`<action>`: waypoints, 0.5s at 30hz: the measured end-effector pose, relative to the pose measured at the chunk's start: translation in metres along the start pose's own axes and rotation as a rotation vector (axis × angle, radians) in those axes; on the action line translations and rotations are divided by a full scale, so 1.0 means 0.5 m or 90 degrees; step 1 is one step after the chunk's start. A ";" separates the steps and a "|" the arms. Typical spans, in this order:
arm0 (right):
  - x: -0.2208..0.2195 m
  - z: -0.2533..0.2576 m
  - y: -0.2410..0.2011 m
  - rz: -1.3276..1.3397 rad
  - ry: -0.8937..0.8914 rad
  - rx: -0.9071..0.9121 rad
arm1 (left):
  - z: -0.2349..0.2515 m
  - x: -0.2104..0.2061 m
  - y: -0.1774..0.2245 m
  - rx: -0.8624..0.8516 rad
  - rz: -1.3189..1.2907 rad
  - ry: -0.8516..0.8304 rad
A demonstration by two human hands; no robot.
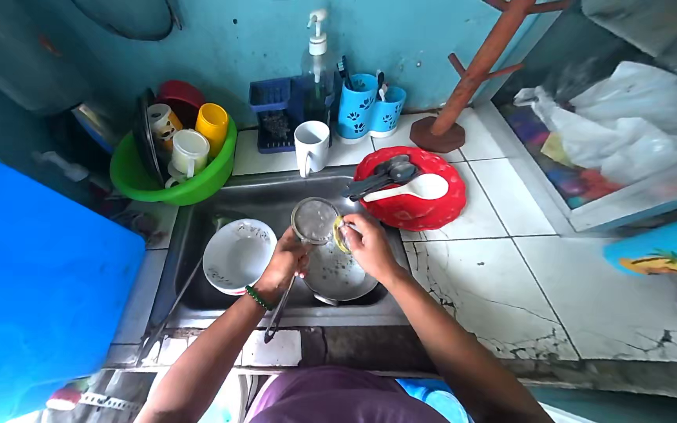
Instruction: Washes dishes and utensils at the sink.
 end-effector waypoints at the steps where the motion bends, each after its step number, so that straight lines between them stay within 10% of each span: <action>1: 0.006 -0.001 -0.006 -0.023 0.073 0.047 | 0.000 -0.003 0.000 0.003 0.005 -0.001; 7: -0.038 0.029 -0.026 -0.135 0.198 0.197 | -0.003 -0.046 0.001 0.019 0.044 -0.053; 11: -0.088 -0.004 -0.036 0.006 0.028 0.231 | 0.002 -0.025 0.010 0.010 0.070 -0.038; 15: -0.041 0.001 -0.038 -0.196 0.074 0.333 | -0.008 -0.010 0.008 0.005 0.058 -0.057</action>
Point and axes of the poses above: each hand's wrist, its own z-axis towards the middle knuckle, its own x-axis out of the back of the hand, y = z × x, the point moved 7 cm from there along z, towards the middle knuckle, and after that the axes turned 3 degrees about z, right-handed, at the moved point
